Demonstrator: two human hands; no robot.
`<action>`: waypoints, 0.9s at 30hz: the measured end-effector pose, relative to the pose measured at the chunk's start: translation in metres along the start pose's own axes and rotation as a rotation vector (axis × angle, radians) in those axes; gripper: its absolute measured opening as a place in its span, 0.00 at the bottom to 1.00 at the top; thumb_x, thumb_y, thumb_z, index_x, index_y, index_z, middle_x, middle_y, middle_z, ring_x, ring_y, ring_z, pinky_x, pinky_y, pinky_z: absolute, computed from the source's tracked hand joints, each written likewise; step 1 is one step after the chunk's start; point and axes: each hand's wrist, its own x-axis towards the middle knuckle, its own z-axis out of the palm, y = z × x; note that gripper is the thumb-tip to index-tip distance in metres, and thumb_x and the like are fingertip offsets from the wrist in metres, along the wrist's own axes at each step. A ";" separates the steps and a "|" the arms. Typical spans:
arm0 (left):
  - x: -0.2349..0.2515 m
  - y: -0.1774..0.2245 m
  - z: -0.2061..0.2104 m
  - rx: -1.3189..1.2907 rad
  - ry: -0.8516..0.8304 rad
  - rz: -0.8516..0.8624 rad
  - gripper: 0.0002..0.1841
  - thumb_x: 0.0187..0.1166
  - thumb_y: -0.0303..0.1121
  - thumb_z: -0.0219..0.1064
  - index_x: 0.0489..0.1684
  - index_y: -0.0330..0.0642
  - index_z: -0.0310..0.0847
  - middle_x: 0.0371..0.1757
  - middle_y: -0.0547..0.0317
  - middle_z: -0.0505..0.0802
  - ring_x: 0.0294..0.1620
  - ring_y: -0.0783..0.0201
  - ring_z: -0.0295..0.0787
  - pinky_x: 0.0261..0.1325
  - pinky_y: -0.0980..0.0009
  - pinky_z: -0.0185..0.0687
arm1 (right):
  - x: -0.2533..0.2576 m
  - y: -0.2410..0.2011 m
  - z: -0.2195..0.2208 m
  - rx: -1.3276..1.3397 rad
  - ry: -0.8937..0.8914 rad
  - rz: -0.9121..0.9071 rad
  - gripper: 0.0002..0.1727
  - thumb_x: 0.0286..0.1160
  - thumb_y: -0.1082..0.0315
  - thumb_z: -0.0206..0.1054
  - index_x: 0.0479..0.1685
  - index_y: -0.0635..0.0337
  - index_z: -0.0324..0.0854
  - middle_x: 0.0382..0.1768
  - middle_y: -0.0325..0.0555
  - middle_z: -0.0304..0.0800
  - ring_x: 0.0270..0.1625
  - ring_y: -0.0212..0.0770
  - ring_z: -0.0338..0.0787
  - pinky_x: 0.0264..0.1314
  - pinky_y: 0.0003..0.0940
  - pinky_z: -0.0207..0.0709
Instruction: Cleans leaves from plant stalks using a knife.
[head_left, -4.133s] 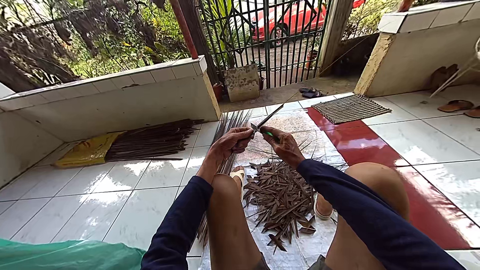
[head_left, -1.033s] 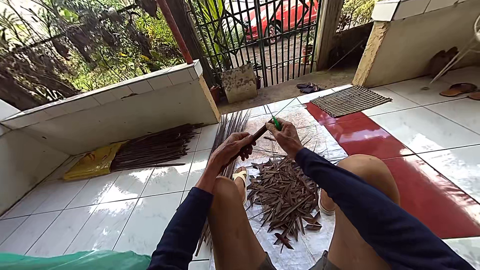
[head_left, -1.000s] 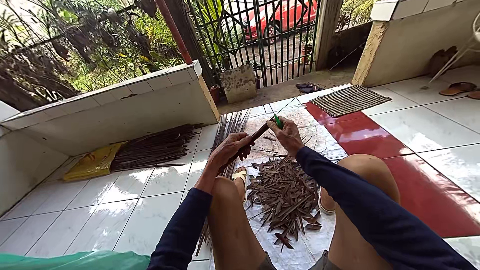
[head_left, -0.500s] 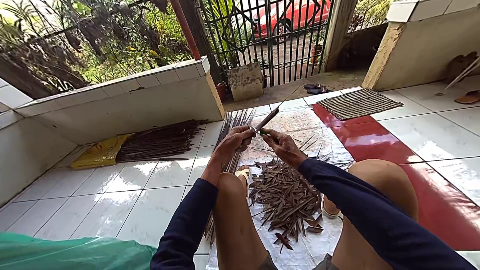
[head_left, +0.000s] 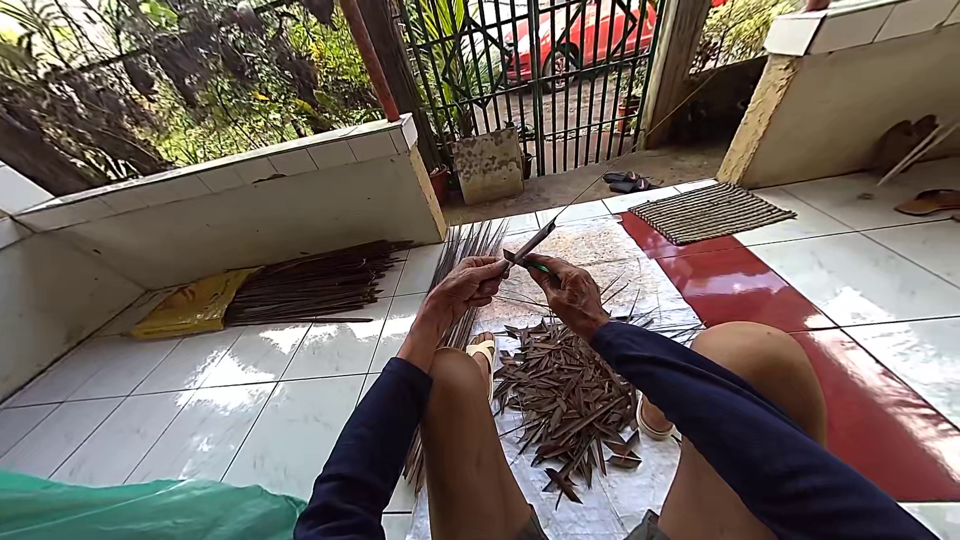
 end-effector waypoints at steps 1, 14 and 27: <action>0.000 -0.001 0.000 0.004 0.001 0.003 0.15 0.92 0.41 0.57 0.39 0.41 0.82 0.13 0.69 0.64 0.07 0.77 0.52 0.08 0.83 0.48 | 0.000 -0.001 -0.001 -0.013 0.004 0.016 0.19 0.89 0.47 0.58 0.73 0.31 0.85 0.51 0.38 0.93 0.50 0.41 0.92 0.51 0.53 0.83; -0.002 0.000 0.003 0.040 0.044 0.016 0.14 0.92 0.39 0.57 0.43 0.38 0.83 0.13 0.67 0.66 0.07 0.77 0.54 0.08 0.83 0.50 | 0.005 0.003 -0.005 -0.129 0.134 0.110 0.20 0.89 0.47 0.59 0.72 0.35 0.85 0.48 0.43 0.93 0.47 0.47 0.92 0.45 0.56 0.82; -0.002 -0.002 -0.007 -0.009 -0.023 -0.049 0.20 0.94 0.43 0.51 0.31 0.43 0.78 0.14 0.68 0.67 0.07 0.76 0.56 0.09 0.82 0.52 | 0.012 0.014 -0.019 0.125 0.074 0.046 0.19 0.90 0.49 0.58 0.73 0.33 0.84 0.52 0.38 0.94 0.45 0.39 0.92 0.49 0.52 0.85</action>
